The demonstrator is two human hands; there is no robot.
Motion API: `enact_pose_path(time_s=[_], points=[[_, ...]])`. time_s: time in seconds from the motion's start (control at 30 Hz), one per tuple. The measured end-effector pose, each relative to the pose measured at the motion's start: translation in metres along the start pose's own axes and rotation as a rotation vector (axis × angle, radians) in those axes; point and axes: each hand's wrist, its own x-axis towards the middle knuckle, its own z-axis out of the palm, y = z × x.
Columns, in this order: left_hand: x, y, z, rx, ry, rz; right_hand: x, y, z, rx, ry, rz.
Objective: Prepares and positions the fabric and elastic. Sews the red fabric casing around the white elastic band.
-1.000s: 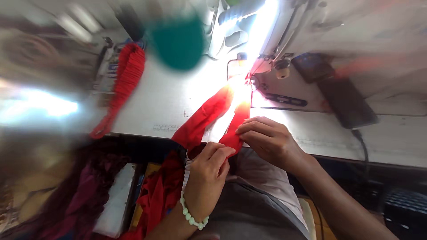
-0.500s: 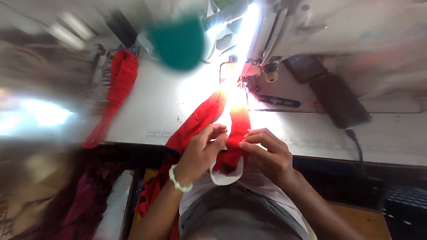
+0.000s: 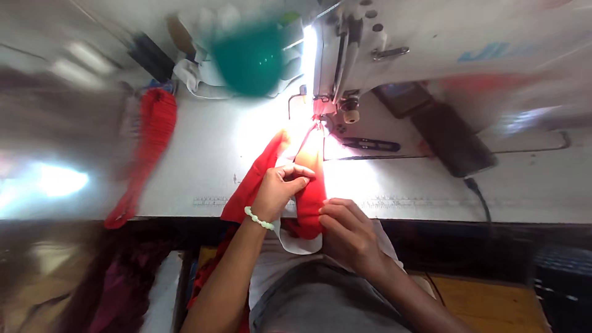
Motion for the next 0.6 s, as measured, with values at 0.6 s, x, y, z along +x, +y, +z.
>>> enact_pose_path(time_s=[0.6], points=[[0.051,-0.016,-0.022,1.086,-0.015,0.698,-0.009,-0.018,-0.006,-0.187,-0.142,0.004]])
